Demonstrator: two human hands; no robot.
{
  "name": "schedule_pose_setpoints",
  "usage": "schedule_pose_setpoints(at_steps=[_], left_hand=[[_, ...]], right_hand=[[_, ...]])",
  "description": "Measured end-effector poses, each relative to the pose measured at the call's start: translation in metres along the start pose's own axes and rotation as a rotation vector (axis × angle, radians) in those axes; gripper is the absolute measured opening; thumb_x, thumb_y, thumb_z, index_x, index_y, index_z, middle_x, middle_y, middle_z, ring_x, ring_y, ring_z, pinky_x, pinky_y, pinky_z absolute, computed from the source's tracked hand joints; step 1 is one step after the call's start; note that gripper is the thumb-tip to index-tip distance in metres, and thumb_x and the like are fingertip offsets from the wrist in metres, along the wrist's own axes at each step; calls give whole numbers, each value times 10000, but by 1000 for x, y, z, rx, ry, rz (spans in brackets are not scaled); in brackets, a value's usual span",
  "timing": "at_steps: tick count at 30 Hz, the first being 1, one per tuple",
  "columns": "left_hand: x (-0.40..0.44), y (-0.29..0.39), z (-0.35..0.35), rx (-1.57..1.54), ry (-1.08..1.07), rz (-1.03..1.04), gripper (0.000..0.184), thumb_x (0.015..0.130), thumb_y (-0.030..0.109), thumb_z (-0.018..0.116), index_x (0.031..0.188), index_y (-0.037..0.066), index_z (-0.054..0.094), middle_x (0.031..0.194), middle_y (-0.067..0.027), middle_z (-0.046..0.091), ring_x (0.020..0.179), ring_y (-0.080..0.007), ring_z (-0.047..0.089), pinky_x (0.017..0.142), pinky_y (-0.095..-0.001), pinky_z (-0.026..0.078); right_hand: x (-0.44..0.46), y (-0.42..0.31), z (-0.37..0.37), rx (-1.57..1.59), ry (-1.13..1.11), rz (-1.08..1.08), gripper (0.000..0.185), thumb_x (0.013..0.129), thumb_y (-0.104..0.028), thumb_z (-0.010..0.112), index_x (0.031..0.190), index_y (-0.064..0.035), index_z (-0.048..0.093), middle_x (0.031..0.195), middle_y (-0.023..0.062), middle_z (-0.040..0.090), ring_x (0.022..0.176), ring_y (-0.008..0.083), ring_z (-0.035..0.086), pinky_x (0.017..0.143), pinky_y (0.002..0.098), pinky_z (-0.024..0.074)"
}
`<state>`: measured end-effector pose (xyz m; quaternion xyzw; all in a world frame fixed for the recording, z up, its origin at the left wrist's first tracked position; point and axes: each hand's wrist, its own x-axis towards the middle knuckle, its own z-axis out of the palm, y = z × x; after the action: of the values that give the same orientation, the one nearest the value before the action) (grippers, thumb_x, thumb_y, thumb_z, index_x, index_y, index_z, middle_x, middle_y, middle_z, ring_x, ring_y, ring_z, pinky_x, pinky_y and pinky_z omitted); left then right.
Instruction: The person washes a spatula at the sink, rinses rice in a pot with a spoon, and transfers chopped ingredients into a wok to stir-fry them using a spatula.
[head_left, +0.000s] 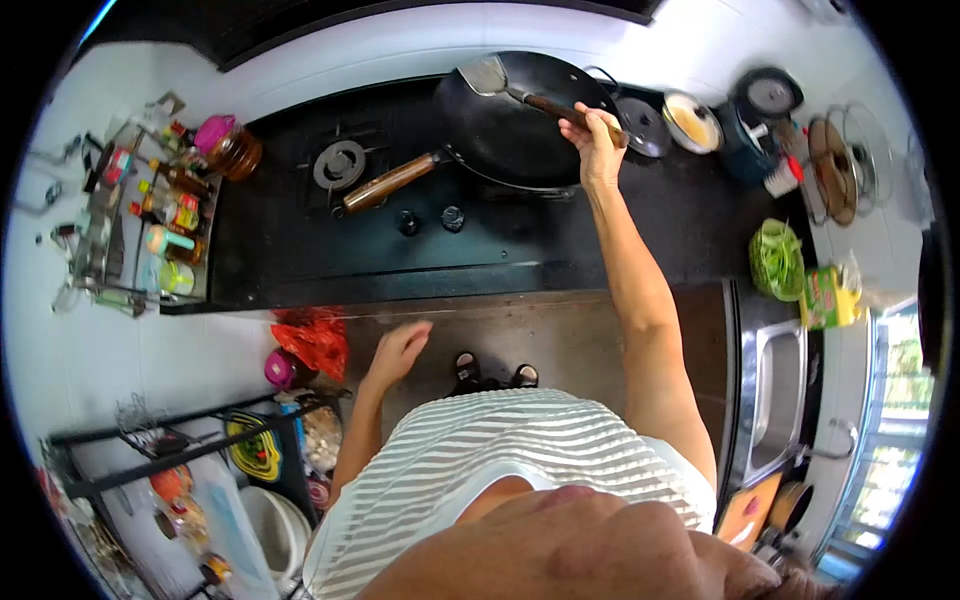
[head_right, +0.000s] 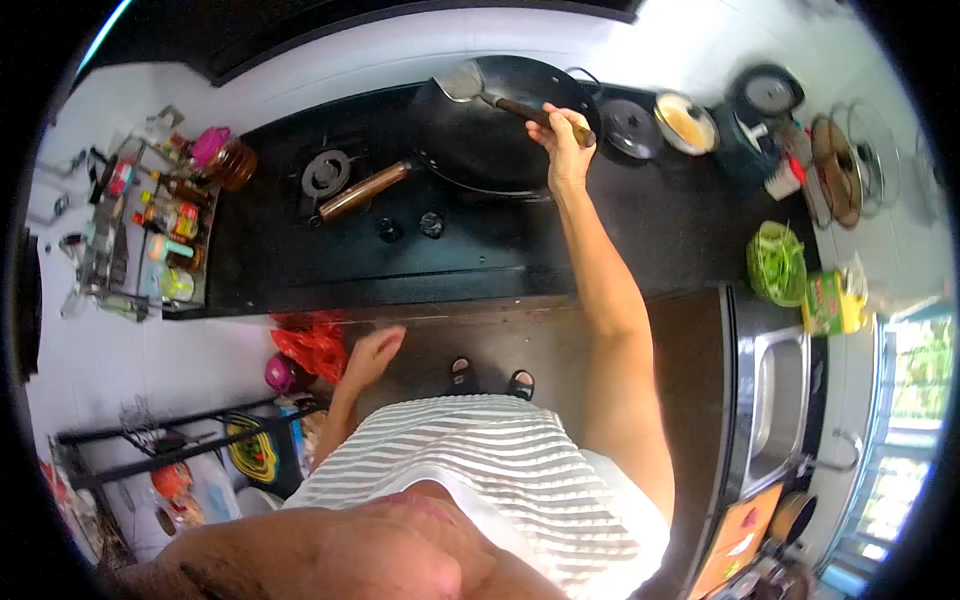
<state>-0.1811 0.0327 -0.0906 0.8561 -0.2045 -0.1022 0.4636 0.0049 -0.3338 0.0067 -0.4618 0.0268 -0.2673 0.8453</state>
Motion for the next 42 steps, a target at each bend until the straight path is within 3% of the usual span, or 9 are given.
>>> schedule_pose_setpoints(at_steps=[4, 9, 13, 16, 19, 26, 34, 40, 42], left_hand=[[100, 155, -41, -233, -141, 330, 194, 791, 80, 542, 964, -5, 566, 927, -106, 593, 871, -202, 562, 770, -277, 437], [105, 337, -13, -1016, -784, 935, 93, 782, 53, 549, 835, -22, 567, 847, -156, 577, 775, -251, 548, 671, -301, 449], [59, 391, 39, -1430, -1180, 930, 83, 782, 58, 553, 823, -12, 567, 848, -156, 573, 768, -251, 547, 665, -303, 448], [41, 407, 65, -1548, -1375, 843, 75, 781, 62, 556, 814, -5, 567, 849, -156, 571, 764, -252, 546, 661, -305, 447], [31, 420, 87, -1588, -1483, 797, 68, 781, 66, 559, 805, 2, 568, 850, -155, 568, 759, -252, 546, 656, -307, 446], [17, 434, 120, -1616, -1481, 740, 56, 781, 75, 566, 783, 19, 569, 851, -155, 562, 747, -252, 544, 645, -311, 444], [9, 409, 104, -1605, -1008, 807, 52, 781, 85, 574, 759, 38, 569, 853, -155, 555, 735, -253, 542, 633, -316, 442], [6, 372, 64, -1539, -621, 839, 57, 780, 93, 580, 740, 53, 570, 855, -155, 550, 725, -254, 540, 623, -320, 440], [9, 354, 48, -1474, -504, 810, 61, 780, 95, 582, 734, 57, 570, 855, -155, 549, 722, -254, 539, 620, -321, 440]], right_hand=[[-58, -75, -32, 101, 70, -143, 171, 800, -137, 539, 904, -8, 496, 999, 173, 560, 700, 268, 605, 631, 343, 509], [-180, -186, -139, 62, 364, -342, 213, 807, -199, 513, 908, -13, 519, 1008, 218, 545, 723, 311, 602, 660, 361, 517], [-303, -248, -283, 260, 781, -666, 266, 839, -238, 442, 837, 14, 528, 920, 208, 573, 875, 347, 549, 768, 431, 483], [-386, -267, -396, 704, 1145, -823, 309, 815, -241, 450, 834, 64, 495, 816, 213, 567, 762, 365, 569, 697, 438, 505], [-438, -264, -416, 687, 1225, -867, 276, 795, -214, 456, 798, 57, 509, 786, 193, 568, 737, 350, 570, 652, 432, 510], [-357, -263, -333, 260, 802, -488, 228, 783, -195, 527, 826, 24, 571, 985, 256, 545, 760, 317, 576, 679, 381, 498], [-163, -243, -240, 80, 130, -162, 223, 805, -244, 522, 876, -42, 585, 1001, 185, 567, 743, 265, 590, 673, 332, 501], [-37, -167, -101, -180, -228, -168, 276, 804, -251, 529, 848, 20, 561, 829, 154, 609, 610, 208, 605, 600, 303, 513], [-9, -137, -63, -239, -265, 52, 287, 765, -259, 591, 914, -18, 541, 732, 122, 585, 611, 195, 594, 576, 279, 498]])
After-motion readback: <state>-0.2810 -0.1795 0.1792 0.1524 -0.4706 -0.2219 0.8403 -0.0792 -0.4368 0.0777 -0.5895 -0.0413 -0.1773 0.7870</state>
